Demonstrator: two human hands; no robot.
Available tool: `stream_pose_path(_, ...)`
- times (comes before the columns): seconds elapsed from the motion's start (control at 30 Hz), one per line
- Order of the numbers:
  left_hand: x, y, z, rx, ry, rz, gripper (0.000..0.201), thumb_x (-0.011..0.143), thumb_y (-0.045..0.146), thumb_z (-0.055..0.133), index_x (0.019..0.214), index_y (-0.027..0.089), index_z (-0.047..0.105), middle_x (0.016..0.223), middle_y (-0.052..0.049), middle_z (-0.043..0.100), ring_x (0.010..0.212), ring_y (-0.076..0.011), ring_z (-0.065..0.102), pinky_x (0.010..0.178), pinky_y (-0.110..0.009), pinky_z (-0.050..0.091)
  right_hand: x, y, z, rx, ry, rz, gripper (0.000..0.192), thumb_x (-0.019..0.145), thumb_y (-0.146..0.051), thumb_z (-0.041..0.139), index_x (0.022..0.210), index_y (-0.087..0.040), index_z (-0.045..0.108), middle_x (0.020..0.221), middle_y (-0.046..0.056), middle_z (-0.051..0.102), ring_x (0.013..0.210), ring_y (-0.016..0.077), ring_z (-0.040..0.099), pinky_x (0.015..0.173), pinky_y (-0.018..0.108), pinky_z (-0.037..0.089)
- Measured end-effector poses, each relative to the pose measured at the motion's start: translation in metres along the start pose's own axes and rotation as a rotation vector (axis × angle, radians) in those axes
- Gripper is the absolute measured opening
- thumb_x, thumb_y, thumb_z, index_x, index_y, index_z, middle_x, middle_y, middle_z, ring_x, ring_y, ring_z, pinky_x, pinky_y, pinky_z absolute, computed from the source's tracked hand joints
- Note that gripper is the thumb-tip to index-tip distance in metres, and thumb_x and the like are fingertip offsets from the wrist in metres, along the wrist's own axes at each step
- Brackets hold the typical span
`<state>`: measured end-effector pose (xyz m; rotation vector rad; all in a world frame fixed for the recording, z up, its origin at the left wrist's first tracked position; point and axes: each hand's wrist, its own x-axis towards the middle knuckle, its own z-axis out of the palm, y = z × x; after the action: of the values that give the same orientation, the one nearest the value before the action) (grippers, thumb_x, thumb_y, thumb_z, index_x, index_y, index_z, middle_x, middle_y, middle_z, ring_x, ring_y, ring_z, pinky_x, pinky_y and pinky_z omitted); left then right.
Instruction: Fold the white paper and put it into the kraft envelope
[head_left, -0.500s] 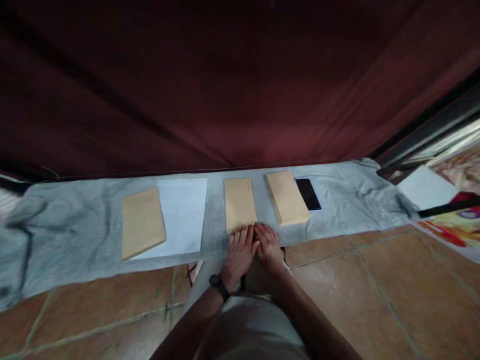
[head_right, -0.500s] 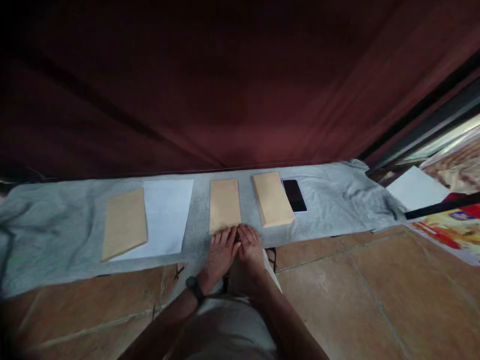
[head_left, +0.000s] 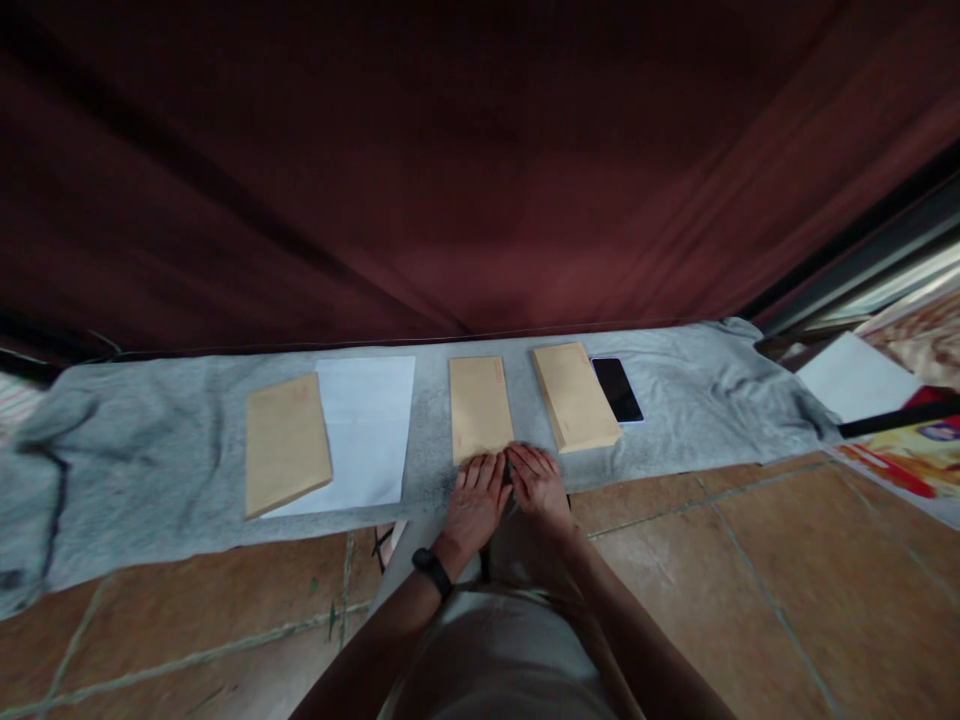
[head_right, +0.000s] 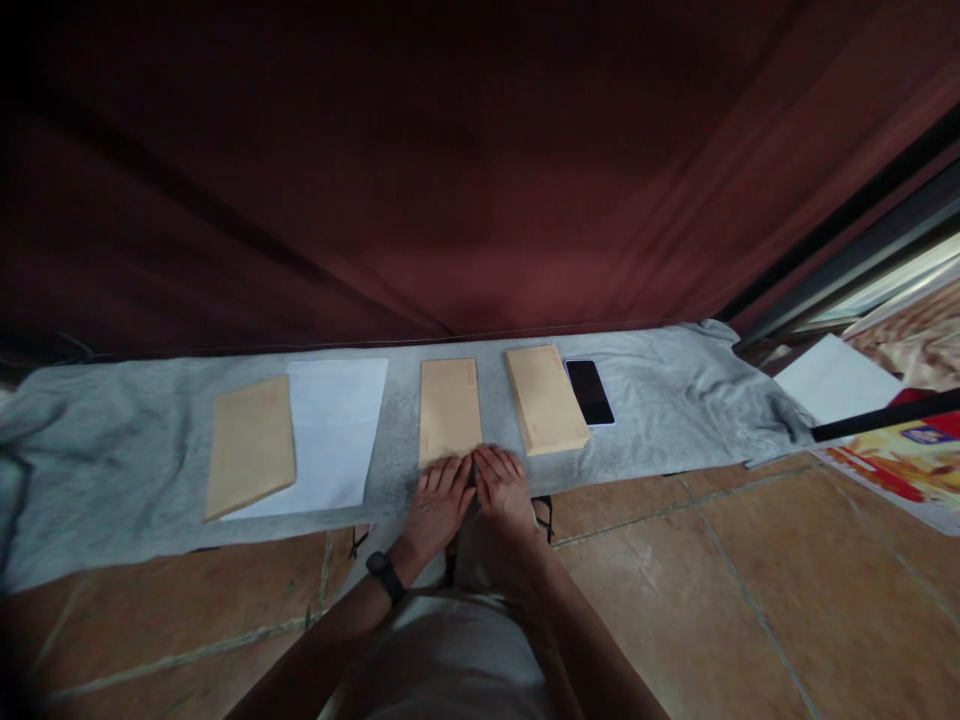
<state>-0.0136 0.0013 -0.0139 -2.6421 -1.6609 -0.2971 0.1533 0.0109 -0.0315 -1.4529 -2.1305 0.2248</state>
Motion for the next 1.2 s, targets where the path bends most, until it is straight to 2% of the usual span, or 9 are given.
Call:
stream_pose_path(0.17,0.001,-0.004,0.002,-0.022,0.013,0.057,0.046,0.103,0.031,0.044,0.144,0.015,0.056,0.145,-0.013,0.060,0.137,-0.0269,0.051,0.116,-0.045,0.040,0.013,0.001,-0.001,-0.016,0.001,-0.013,0.041,0.104,-0.024,0.044,0.142,-0.018,0.060,0.142,0.009,0.064,0.134,0.0243,0.055,0.118,0.044,0.037)
stream_pose_path(0.37,0.002,-0.007,0.004,-0.031,0.028,0.066,0.046,0.103,0.034,0.046,0.144,0.014,0.055,0.144,-0.014,0.061,0.136,-0.0268,0.052,0.115,-0.045,0.040,0.021,0.003,0.002,-0.028,0.010,0.030,0.039,0.106,-0.025,0.043,0.140,-0.019,0.061,0.143,0.008,0.063,0.134,0.0246,0.055,0.116,0.044,0.039)
stream_pose_path(0.87,0.002,-0.004,-0.002,-0.028,0.006,0.036,0.046,0.104,0.031,0.041,0.144,0.013,0.055,0.145,-0.013,0.060,0.137,-0.0260,0.051,0.116,-0.045,0.039,-0.004,0.003,0.002,-0.038,-0.020,-0.047,0.042,0.099,-0.017,0.049,0.138,-0.022,0.063,0.144,0.008,0.062,0.134,0.0247,0.055,0.118,0.046,0.038)
stream_pose_path(1.2,-0.021,-0.033,-0.016,0.054,0.027,-0.082,0.048,0.103,0.038,0.046,0.146,0.018,0.054,0.146,-0.014,0.059,0.137,-0.0295,0.051,0.115,-0.049,0.041,-0.002,-0.001,-0.006,-0.038,-0.056,-0.054,0.044,0.097,-0.016,0.054,0.139,-0.027,0.062,0.145,0.006,0.060,0.133,0.0249,0.053,0.118,0.046,0.035)
